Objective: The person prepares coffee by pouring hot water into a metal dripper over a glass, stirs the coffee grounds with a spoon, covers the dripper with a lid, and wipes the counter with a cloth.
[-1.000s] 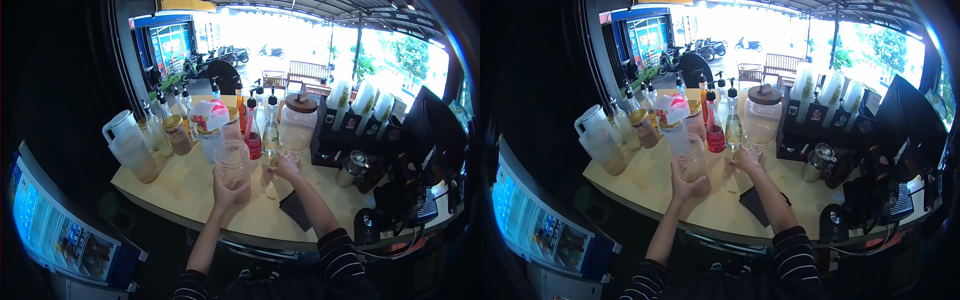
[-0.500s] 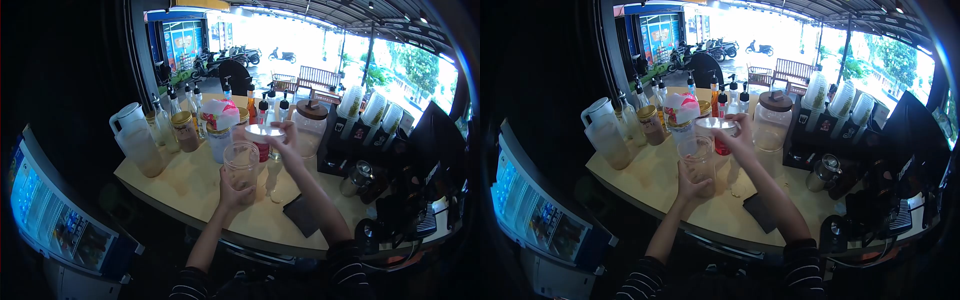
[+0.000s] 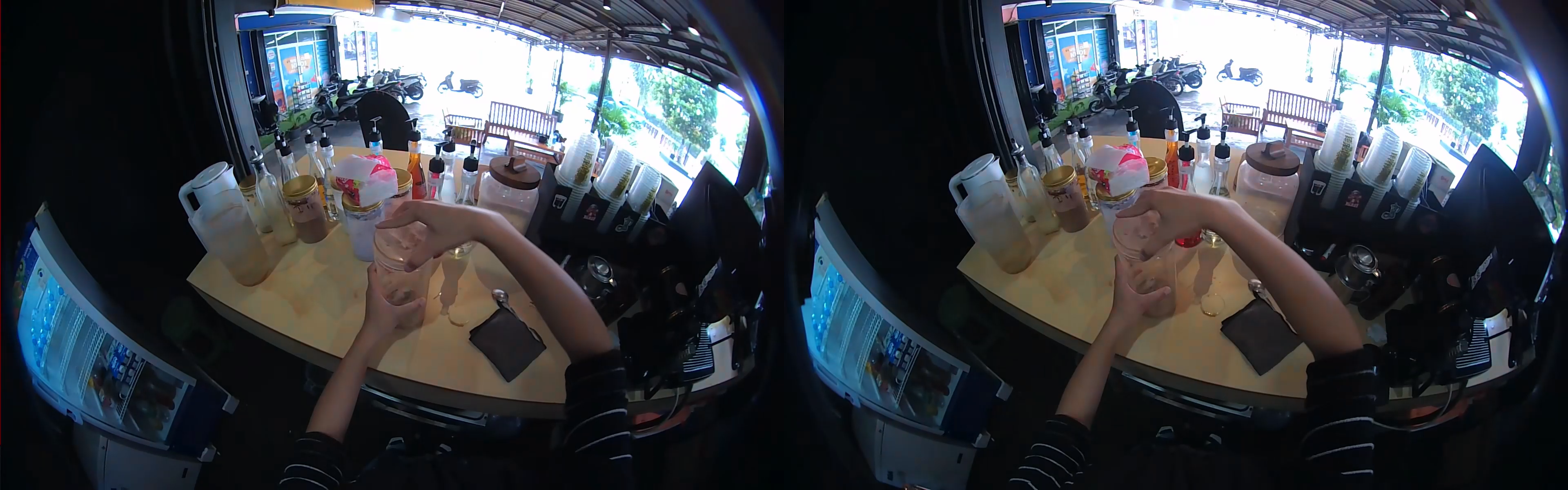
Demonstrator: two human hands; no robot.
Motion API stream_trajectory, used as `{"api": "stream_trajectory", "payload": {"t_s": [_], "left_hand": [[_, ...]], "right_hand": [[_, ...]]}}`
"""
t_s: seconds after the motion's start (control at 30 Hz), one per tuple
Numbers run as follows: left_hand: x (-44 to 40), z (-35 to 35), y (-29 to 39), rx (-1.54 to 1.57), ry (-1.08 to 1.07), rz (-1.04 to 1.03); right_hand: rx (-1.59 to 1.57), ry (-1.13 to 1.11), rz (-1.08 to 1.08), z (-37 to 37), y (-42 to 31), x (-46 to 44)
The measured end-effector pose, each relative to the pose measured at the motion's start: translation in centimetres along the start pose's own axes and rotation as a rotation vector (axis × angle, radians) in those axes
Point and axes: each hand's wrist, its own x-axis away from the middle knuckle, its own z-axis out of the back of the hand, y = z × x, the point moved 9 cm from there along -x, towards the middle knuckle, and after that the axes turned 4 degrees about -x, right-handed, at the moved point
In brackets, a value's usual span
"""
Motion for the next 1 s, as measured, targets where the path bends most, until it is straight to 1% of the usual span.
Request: {"api": "stream_trajectory", "payload": {"t_s": [0.07,0.1,0.17,0.2,0.27,0.3,0.37,0.4,0.43,0.47,0.5,0.57,0.6,0.63,0.67,0.7,0.73,0.8,0.83,0.87,0.9,0.93,0.97,1.0], "left_hand": [[-0.1,0.1,-0.1,-0.048,-0.022,-0.014],[-0.1,0.0,0.1,-0.101,-0.041,-0.031],[-0.1,-0.1,0.1,-0.090,-0.038,-0.025],[-0.1,-0.1,0.1,-0.082,-0.035,-0.024],[-0.1,-0.1,0.1,-0.100,-0.018,-0.043],[0.0,0.0,0.2,-0.121,-0.003,-0.067],[-0.1,-0.2,0.2,-0.123,-0.003,-0.087],[-0.1,-0.4,0.4,-0.124,0.001,-0.110],[-0.1,-0.6,0.5,-0.123,-0.001,-0.112],[0.2,-0.4,0.4,-0.094,0.042,-0.096],[0.3,-0.1,0.3,-0.064,0.086,-0.081],[0.3,-0.1,0.5,-0.099,0.091,-0.112],[0.3,0.1,0.9,-0.135,0.096,-0.148],[0.1,0.2,1.6,-0.141,0.091,-0.148],[0.0,-0.1,2.4,-0.095,0.026,-0.165],[0.0,-0.5,3.0,-0.046,-0.040,-0.181],[-0.3,-0.1,2.9,-0.046,-0.049,-0.186],[-1.1,-0.1,2.6,-0.018,-0.120,-0.213],[-1.0,-0.7,4.2,-0.012,-0.124,-0.218],[-0.7,-1.2,5.6,-0.183,-0.109,-0.212],[-0.5,-1.8,6.7,-0.354,-0.095,-0.205],[-0.4,-2.7,6.9,-0.349,-0.101,-0.209],[-0.2,-3.5,7.2,-0.342,-0.046,-0.231],[-0.1,-4.1,7.5,-0.334,0.003,-0.252]], "right_hand": [[-0.034,-0.202,-0.165,-0.8,0.1,-0.5],[-0.036,-0.204,-0.168,-0.6,0.2,-1.0],[0.129,-0.235,-0.141,-0.8,0.2,-1.6],[0.127,-0.238,-0.144,-1.0,-0.1,-1.6],[0.221,-0.108,-0.127,-0.2,-1.1,-1.5],[0.219,-0.110,-0.129,-0.7,-1.2,-1.3],[0.364,0.048,-0.192,-0.2,-1.2,-0.7],[0.366,0.048,-0.195,-1.0,-1.5,-0.6],[0.426,0.091,-0.359,-1.3,-0.6,-0.5],[0.483,0.134,-0.524,-1.3,0.3,-0.1],[0.485,0.134,-0.526,-1.4,0.2,-0.6],[0.417,0.060,-0.739,-1.9,1.9,-0.3],[0.410,0.063,-0.741,-1.8,2.6,0.0],[0.304,0.028,-0.566,-2.0,2.4,-0.4],[0.200,-0.005,-0.389,-2.0,2.1,-0.7],[0.051,-0.083,-0.382,-1.8,1.9,-0.4],[0.054,-0.073,-0.386,-0.9,1.7,0.1],[0.014,-0.204,-0.081,-0.6,-1.7,0.8],[0.080,-0.082,-0.088,0.7,-2.7,1.3],[0.083,-0.082,-0.094,0.9,-3.6,2.0],[0.160,-0.087,-0.304,1.9,-4.3,3.2],[0.238,-0.089,-0.515,2.6,-4.0,4.4],[0.242,-0.084,-0.526,2.3,-4.1,4.8],[0.315,-0.081,-0.666,2.4,-3.3,5.8]]}}
